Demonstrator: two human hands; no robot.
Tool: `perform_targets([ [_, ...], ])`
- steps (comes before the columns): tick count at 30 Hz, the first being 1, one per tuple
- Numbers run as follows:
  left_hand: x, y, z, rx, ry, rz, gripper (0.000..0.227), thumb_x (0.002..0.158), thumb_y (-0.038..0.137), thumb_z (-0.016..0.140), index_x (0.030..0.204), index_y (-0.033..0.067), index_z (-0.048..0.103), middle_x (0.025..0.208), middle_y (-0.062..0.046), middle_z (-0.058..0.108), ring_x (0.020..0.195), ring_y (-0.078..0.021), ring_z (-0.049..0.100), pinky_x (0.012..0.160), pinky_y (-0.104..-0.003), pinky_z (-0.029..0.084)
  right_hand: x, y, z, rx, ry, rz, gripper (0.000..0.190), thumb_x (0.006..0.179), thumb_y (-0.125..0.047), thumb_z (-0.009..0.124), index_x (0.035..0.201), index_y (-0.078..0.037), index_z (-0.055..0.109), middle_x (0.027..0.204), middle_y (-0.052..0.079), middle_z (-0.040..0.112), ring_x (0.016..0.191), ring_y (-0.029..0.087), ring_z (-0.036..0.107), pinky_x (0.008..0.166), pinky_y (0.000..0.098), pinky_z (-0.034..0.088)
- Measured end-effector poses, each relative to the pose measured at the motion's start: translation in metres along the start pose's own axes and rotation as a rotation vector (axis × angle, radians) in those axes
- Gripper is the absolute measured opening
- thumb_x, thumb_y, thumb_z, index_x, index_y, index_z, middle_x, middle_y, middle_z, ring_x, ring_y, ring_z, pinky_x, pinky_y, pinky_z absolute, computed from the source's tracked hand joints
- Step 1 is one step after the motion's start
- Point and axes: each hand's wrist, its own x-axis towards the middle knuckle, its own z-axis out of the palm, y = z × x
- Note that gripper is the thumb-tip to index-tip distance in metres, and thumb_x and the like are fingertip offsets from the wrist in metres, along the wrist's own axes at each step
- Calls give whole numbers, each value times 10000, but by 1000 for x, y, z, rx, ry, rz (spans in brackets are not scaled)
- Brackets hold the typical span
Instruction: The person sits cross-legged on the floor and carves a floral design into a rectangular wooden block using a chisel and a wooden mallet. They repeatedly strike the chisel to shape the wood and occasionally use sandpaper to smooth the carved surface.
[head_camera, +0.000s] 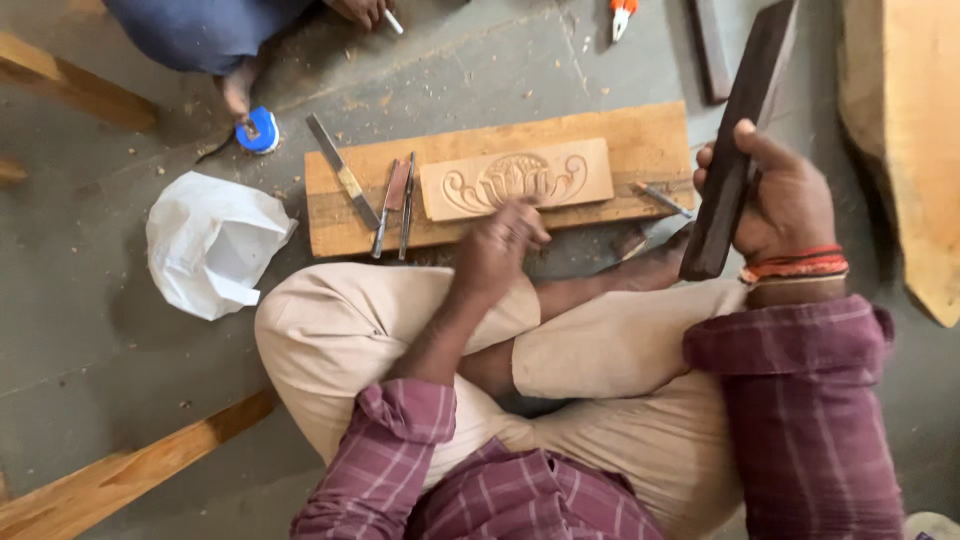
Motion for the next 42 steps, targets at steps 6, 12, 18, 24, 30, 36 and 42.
perform_targets([
  [6, -6, 45, 40, 112, -130, 214, 315, 1019, 157, 564, 1293, 53, 680, 1082, -162, 717, 1012, -331, 665, 832, -431, 546, -32, 4, 7, 70, 38, -93, 272, 1077, -264, 667, 1103, 4, 622, 943, 129, 689, 813, 211, 687, 762, 311, 600],
  [12, 30, 75, 75, 331, -87, 453, 128, 891, 195, 560, 866, 75, 596, 907, -106, 642, 913, -295, 614, 801, -463, 437, -63, 17, 10, 78, 181, -227, 292, 1056, -306, 674, 1089, -18, 644, 942, 95, 691, 788, 170, 674, 745, 282, 594],
  [18, 65, 63, 90, 258, -109, 553, 197, 842, 250, 579, 738, 87, 544, 781, -76, 537, 784, -268, 509, 779, -437, 406, -58, 9, 10, 120, 258, -307, 289, 1075, -297, 677, 1135, -19, 622, 1013, 84, 671, 888, 164, 680, 754, 291, 572],
  [24, 62, 55, 85, 154, -104, 488, 284, 941, 286, 564, 757, 73, 534, 802, -95, 530, 798, -292, 509, 744, -453, 368, -66, 5, 23, 33, 122, -284, 278, 1113, -247, 614, 1319, -71, 555, 1141, 62, 627, 994, 145, 649, 862, 296, 575],
  [30, 63, 49, 82, 139, -151, 495, 262, 910, 318, 535, 837, 75, 597, 862, -100, 567, 885, -312, 541, 814, -461, 408, -83, 29, 59, -215, 236, -428, 536, 1106, -188, 559, 1603, -95, 383, 1118, 63, 598, 974, 133, 627, 800, 290, 570],
  [36, 66, 42, 86, 206, -178, 489, 208, 847, 263, 529, 845, 67, 601, 882, -113, 593, 940, -320, 552, 859, -474, 421, -120, 83, 96, -316, 378, -483, 692, 1078, -128, 505, 1675, -74, 158, 1261, 33, 613, 950, 105, 597, 764, 257, 530],
  [42, 64, 39, 86, 189, -217, 445, 207, 866, 260, 539, 814, 73, 610, 874, -99, 607, 938, -310, 565, 898, -471, 442, -126, 103, 86, -322, 287, -505, 737, 1094, -63, 475, 1700, -64, 56, 1221, 43, 597, 956, 101, 574, 822, 262, 513],
])
